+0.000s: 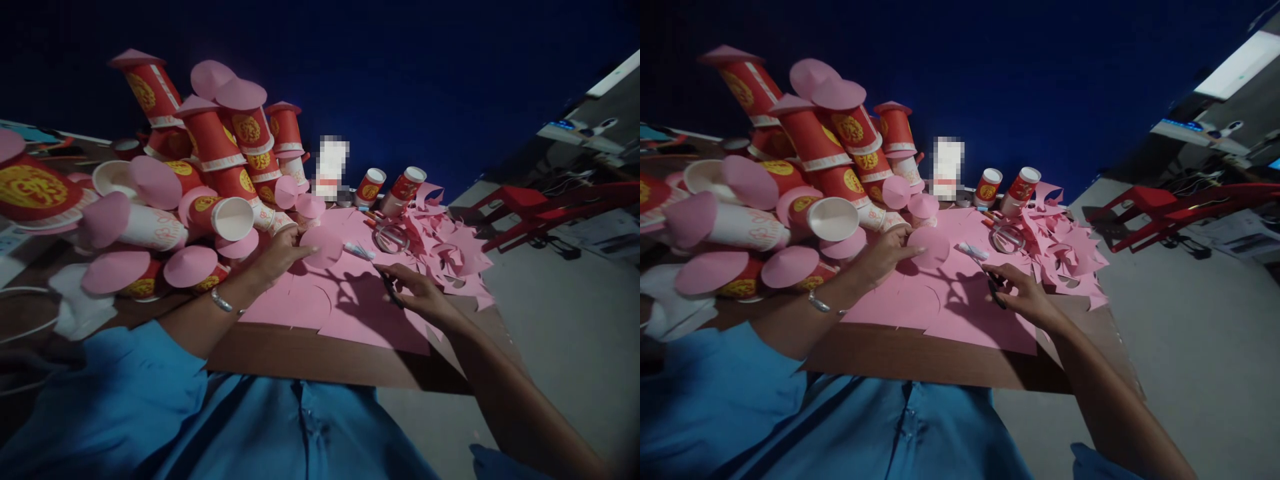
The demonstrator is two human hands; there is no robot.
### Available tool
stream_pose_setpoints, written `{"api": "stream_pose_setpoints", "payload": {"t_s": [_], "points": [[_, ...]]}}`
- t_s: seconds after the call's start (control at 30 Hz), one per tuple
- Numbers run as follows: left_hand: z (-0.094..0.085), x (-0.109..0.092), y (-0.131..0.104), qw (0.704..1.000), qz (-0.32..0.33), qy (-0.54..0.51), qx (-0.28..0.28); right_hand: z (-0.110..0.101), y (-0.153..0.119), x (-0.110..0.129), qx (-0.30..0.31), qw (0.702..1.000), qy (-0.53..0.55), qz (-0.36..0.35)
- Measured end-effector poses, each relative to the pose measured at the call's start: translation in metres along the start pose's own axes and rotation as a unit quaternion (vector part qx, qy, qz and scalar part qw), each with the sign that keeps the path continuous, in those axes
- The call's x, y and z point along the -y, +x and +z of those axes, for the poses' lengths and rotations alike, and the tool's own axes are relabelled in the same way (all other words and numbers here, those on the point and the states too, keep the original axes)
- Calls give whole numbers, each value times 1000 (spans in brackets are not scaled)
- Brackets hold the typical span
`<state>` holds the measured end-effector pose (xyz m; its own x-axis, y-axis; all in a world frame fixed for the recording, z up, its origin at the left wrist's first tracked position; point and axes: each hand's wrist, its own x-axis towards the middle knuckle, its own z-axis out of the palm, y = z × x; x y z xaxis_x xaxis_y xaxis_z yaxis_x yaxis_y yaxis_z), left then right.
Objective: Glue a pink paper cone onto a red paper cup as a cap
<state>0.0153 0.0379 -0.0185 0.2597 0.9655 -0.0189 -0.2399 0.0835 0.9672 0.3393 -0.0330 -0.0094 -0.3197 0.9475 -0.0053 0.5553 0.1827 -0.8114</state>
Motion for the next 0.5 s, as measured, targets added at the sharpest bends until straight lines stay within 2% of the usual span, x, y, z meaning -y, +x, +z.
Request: {"api": "stream_pose_setpoints", "payload": {"t_s": [0.27, 0.5], "points": [[0, -2, -1, 1000, 0, -2, 7, 13, 19, 22, 69, 997, -9, -16], [-4, -1, 0, 1000, -19, 17, 18, 22, 28, 26, 84, 996, 38, -18]]}}
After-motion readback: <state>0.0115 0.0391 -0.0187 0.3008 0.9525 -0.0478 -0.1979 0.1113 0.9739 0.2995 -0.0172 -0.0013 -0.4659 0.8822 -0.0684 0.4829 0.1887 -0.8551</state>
